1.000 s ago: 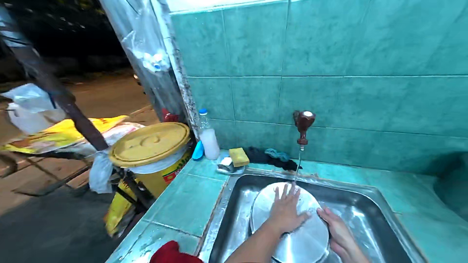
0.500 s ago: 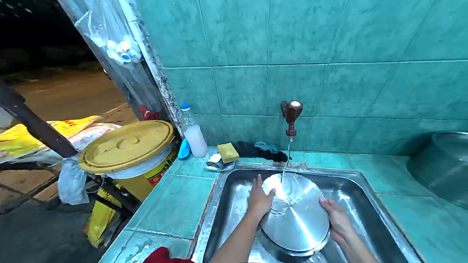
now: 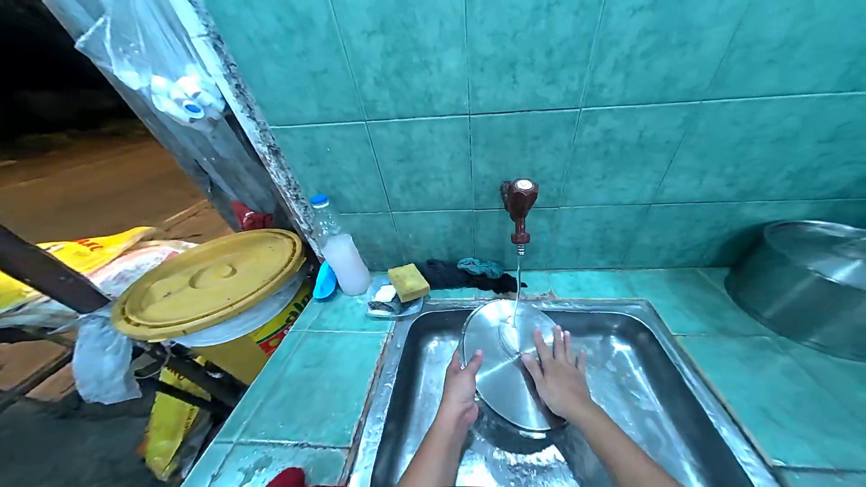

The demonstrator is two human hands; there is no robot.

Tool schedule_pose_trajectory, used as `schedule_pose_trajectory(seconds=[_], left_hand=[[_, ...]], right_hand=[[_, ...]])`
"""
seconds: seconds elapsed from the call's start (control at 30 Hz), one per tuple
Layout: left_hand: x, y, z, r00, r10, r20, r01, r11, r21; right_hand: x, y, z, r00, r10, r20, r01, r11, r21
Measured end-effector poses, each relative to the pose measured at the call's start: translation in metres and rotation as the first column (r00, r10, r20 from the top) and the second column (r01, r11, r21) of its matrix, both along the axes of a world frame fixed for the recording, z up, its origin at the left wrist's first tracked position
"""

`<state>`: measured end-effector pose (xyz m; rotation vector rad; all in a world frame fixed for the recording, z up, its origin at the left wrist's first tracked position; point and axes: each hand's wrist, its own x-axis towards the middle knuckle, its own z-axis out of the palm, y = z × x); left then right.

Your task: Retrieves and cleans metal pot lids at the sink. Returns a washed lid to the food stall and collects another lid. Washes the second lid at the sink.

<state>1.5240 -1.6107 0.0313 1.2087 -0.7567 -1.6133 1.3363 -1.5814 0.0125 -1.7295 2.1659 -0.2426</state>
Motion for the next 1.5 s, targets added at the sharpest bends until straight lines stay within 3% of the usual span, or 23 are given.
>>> schedule_pose_trajectory(seconds=[0.13, 0.2, 0.27, 0.3, 0.37, 0.43, 0.5, 0.57, 0.63, 0.7, 0.87, 0.9, 1.03, 1.1, 1.23, 1.37, 1.5], left_hand=[[0.004, 0.002, 0.003, 0.998, -0.021, 0.051, 0.022, 1.000, -0.018], [0.009, 0.001, 0.003, 0.999, -0.030, 0.041, 0.031, 0.999, -0.021], [0.015, -0.003, 0.005, 0.998, -0.058, 0.014, 0.058, 0.998, -0.008], [0.018, -0.006, 0.007, 0.997, -0.079, 0.003, 0.079, 0.997, 0.008], [0.022, -0.013, 0.008, 0.992, -0.123, 0.024, 0.122, 0.992, 0.030], [0.022, -0.025, -0.001, 0.976, -0.141, 0.167, 0.147, 0.989, -0.029], [0.022, -0.040, -0.011, 0.852, -0.139, 0.505, 0.245, 0.958, -0.148], [0.015, -0.047, -0.007, 0.480, -0.132, 0.867, 0.418, 0.903, -0.094], [-0.002, -0.045, -0.002, 0.148, -0.166, 0.975, 0.534, 0.843, 0.062], [-0.024, -0.041, -0.004, 0.032, -0.140, 0.990, 0.625, 0.776, 0.090], [-0.062, -0.037, 0.000, 0.143, -0.168, 0.975, 0.886, 0.462, -0.050], [-0.061, -0.040, 0.000, 0.134, -0.171, 0.976, 0.879, 0.475, -0.037], [-0.049, -0.055, -0.003, 0.070, -0.152, 0.986, 0.705, 0.707, 0.059], [-0.045, -0.047, -0.006, 0.083, -0.122, 0.989, 0.716, 0.697, 0.026], [-0.027, -0.014, -0.013, 0.143, -0.068, 0.987, 0.890, 0.445, -0.098], [0.010, 0.002, -0.015, 0.077, 0.026, 0.997, 0.984, 0.161, -0.081], [0.032, 0.000, -0.006, 0.267, 0.348, 0.899, 0.963, -0.058, -0.264]], right_hand=[[-0.002, -0.003, -0.014, 0.961, 0.276, 0.030, -0.270, 0.954, -0.130], [-0.016, -0.007, -0.017, 0.983, 0.176, 0.054, -0.169, 0.978, -0.121], [-0.036, -0.012, -0.014, 0.955, -0.052, 0.293, 0.075, 0.995, -0.066], [-0.045, -0.013, -0.015, 0.846, -0.163, 0.508, 0.214, 0.976, -0.043], [-0.050, -0.007, -0.011, 0.412, -0.323, 0.852, 0.438, 0.890, 0.125], [-0.049, 0.004, -0.003, 0.063, -0.324, 0.944, 0.463, 0.847, 0.260], [-0.045, 0.011, 0.002, -0.066, -0.257, 0.964, 0.503, 0.826, 0.254], [-0.037, 0.017, 0.008, -0.071, -0.215, 0.974, 0.548, 0.808, 0.218], [-0.028, 0.022, 0.017, -0.049, -0.227, 0.973, 0.571, 0.793, 0.214], [-0.021, 0.025, 0.021, -0.020, -0.246, 0.969, 0.576, 0.789, 0.212], [-0.013, 0.030, 0.027, 0.011, -0.248, 0.969, 0.545, 0.814, 0.202], [-0.014, 0.031, 0.027, 0.020, -0.248, 0.969, 0.542, 0.817, 0.198], [-0.021, 0.034, 0.029, 0.071, -0.224, 0.972, 0.583, 0.800, 0.142], [-0.023, 0.032, 0.028, 0.091, -0.192, 0.977, 0.613, 0.784, 0.097], [-0.031, 0.024, 0.022, 0.094, -0.090, 0.992, 0.663, 0.748, 0.005], [-0.044, 0.016, 0.012, -0.028, -0.024, 0.999, 0.670, 0.741, 0.037], [-0.044, 0.009, 0.002, -0.143, -0.098, 0.985, 0.628, 0.761, 0.167]])
